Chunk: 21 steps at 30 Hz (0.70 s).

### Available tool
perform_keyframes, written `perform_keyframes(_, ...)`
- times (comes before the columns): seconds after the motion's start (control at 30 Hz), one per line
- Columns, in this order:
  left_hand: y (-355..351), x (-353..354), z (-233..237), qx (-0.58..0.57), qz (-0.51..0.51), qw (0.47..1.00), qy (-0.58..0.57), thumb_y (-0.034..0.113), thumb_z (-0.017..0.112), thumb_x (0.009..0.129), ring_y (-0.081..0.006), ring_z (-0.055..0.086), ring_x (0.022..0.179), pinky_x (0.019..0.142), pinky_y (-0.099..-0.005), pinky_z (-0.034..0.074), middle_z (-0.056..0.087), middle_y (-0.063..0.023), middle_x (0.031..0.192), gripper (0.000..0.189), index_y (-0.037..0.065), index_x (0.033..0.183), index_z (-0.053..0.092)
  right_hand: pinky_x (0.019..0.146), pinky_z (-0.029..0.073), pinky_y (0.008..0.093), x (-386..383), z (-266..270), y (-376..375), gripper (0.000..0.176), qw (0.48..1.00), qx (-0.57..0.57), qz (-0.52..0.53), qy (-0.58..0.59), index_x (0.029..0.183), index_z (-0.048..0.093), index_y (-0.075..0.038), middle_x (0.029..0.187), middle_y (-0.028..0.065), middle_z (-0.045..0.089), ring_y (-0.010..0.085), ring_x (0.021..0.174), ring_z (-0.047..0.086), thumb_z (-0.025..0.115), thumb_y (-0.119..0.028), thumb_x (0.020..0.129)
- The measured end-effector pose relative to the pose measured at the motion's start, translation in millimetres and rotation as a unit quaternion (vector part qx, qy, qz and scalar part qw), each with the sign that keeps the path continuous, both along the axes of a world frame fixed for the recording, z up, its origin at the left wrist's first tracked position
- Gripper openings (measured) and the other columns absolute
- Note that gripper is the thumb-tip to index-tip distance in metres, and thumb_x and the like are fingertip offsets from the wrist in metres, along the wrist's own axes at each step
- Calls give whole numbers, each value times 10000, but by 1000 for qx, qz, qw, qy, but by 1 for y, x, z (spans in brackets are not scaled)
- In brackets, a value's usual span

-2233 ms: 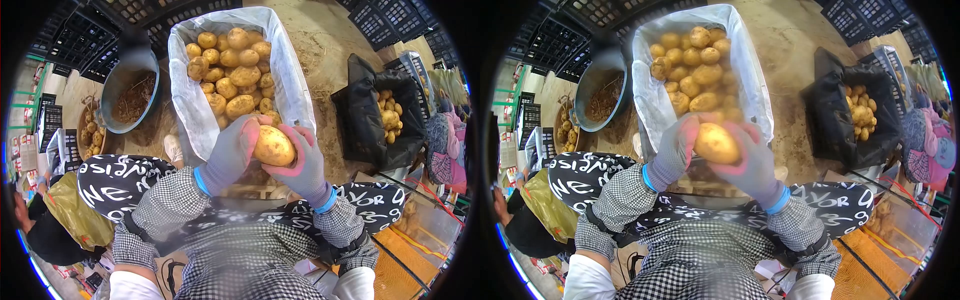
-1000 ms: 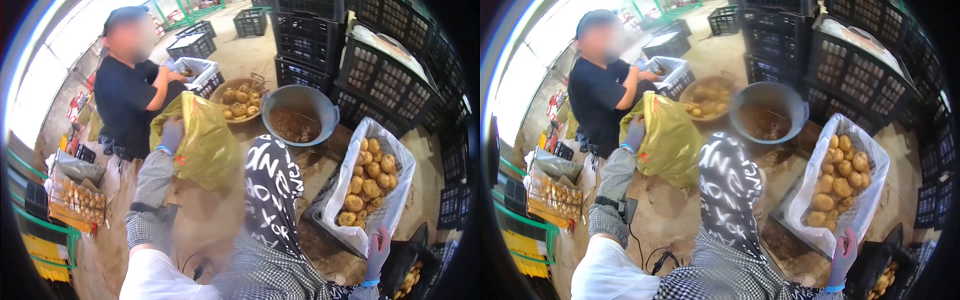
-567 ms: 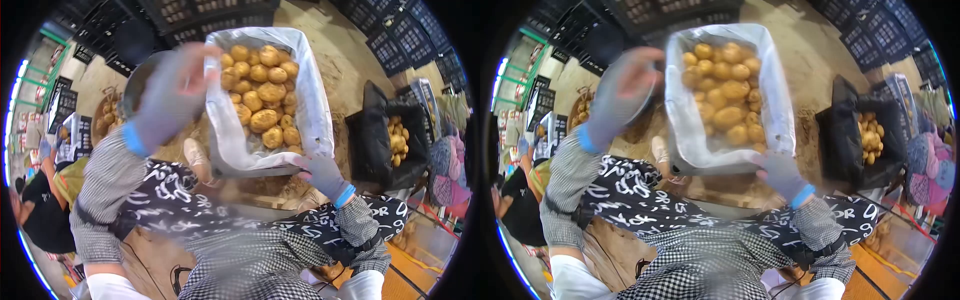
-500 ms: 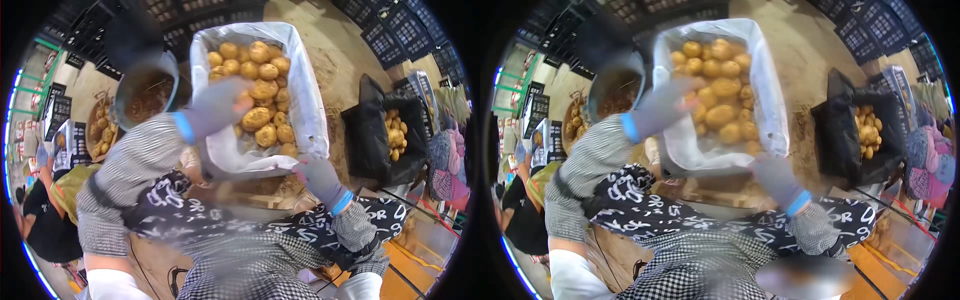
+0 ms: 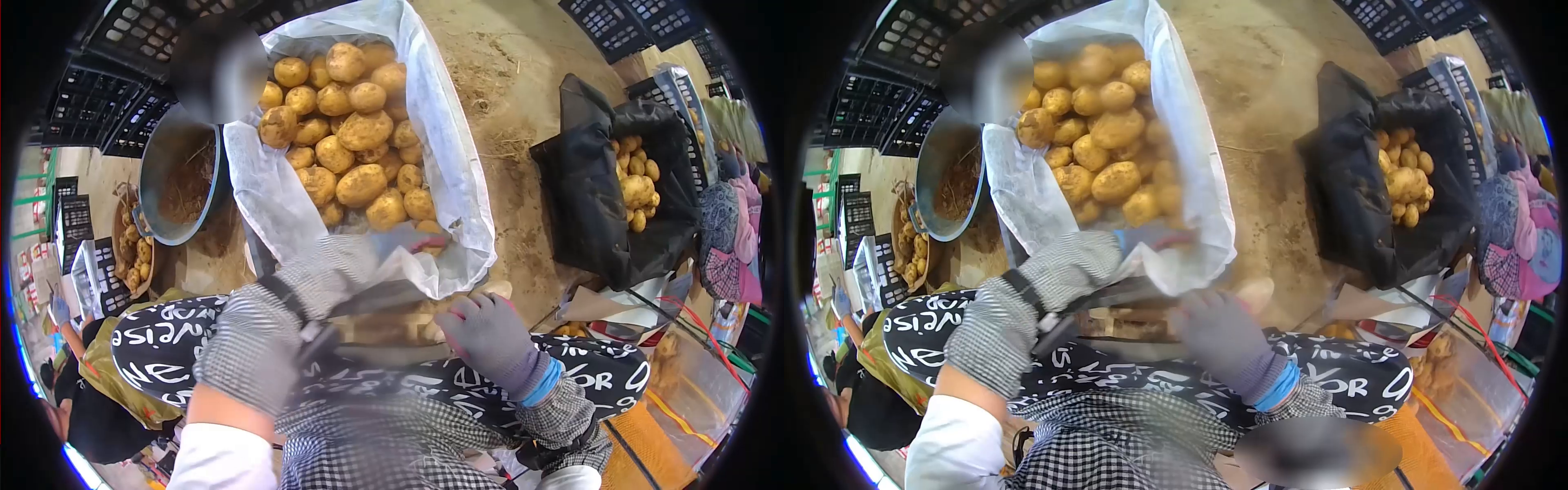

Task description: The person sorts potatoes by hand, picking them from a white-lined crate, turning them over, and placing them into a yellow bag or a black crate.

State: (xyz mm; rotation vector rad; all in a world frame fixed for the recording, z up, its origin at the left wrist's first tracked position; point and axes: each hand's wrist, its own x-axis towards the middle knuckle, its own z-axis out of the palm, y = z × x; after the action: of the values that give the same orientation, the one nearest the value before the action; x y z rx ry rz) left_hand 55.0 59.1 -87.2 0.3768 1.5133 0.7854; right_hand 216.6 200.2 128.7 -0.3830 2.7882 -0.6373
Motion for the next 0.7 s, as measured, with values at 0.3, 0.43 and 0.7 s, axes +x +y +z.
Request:
perform_keyframes(0.3, -59, -14, 203, 275, 312, 867, -275, 351, 632, 954, -255, 548, 1229, 1067, -425, 450, 486, -128, 1384, 622, 72, 1436, 354, 637, 531, 262, -28, 4, -9, 698, 845, -406, -348, -26, 1452, 447, -69, 1243, 92, 608, 113, 775, 626, 757, -115, 828)
perform_keyframes(0.43, -71, 18, 229, 323, 340, 812, -348, 467, 547, 989, -271, 546, 1249, 1049, -417, 492, 503, -136, 1371, 627, 57, 1429, 368, 843, 526, 329, -41, 22, -41, 729, 829, -489, -270, -14, 1410, 457, 13, 1334, 157, 551, 212, 1018, 647, 802, -186, 799)
perform_keyframes(0.7, -83, 43, 219, 293, 377, 797, -371, 468, 511, 1004, -277, 557, 1242, 963, -354, 569, 495, -166, 1361, 612, 33, 1406, 361, 967, 471, 345, -35, -1, -49, 436, 847, -474, -234, 54, 1305, 567, -3, 1271, 153, 603, 235, 1084, 619, 649, -221, 937)
